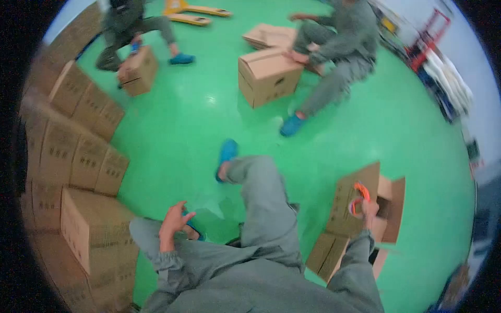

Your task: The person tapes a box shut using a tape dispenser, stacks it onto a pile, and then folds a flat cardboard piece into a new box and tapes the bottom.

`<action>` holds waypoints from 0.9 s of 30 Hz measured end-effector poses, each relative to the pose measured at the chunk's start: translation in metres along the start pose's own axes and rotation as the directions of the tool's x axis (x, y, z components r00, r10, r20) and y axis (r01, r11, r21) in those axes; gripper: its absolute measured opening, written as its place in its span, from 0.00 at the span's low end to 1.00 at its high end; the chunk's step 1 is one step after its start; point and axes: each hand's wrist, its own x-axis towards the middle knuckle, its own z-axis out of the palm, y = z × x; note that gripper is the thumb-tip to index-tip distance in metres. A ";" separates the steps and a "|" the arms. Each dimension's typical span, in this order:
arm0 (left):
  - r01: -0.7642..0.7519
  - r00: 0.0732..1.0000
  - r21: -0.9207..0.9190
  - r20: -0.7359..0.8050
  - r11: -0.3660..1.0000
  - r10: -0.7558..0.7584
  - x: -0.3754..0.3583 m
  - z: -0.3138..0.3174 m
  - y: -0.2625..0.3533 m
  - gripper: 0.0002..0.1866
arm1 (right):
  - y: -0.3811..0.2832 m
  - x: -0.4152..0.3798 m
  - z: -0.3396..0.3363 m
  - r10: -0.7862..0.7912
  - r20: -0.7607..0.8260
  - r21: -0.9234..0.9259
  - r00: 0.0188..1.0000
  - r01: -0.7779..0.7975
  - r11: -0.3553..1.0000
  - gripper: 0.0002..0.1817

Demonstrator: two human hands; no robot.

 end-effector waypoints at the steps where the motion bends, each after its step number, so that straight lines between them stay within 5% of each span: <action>1: 0.005 1.000 0.013 0.029 1.000 -0.006 0.001 -0.012 -0.012 0.37 | -0.029 -0.013 -0.014 0.029 -0.056 0.057 0.998 -0.025 0.998 0.25; 4: 0.021 0.999 0.092 -0.033 0.996 -0.018 -0.004 -0.063 -0.010 0.39 | -0.116 -0.031 -0.030 -0.143 -0.047 0.085 0.989 0.147 0.986 0.24; 8: 0.000 0.993 0.062 -0.119 0.998 0.007 -0.013 -0.051 -0.017 0.38 | -0.227 -0.053 -0.020 -0.356 -0.009 0.095 0.934 0.355 0.930 0.24; 11: 0.030 0.999 0.053 -0.039 0.998 -0.028 -0.017 -0.049 -0.007 0.38 | -0.314 -0.092 -0.022 -0.476 0.004 0.093 0.879 0.474 0.876 0.23; 23: 0.077 0.990 0.091 -0.121 0.993 -0.066 -0.011 -0.041 0.005 0.35 | -0.524 -0.092 -0.095 -0.783 0.081 0.043 0.616 0.783 0.620 0.22; 27: 0.052 0.990 0.036 -0.135 0.998 -0.047 -0.006 -0.046 0.009 0.37 | -0.561 -0.168 -0.142 -0.864 0.128 0.264 0.486 0.823 0.502 0.21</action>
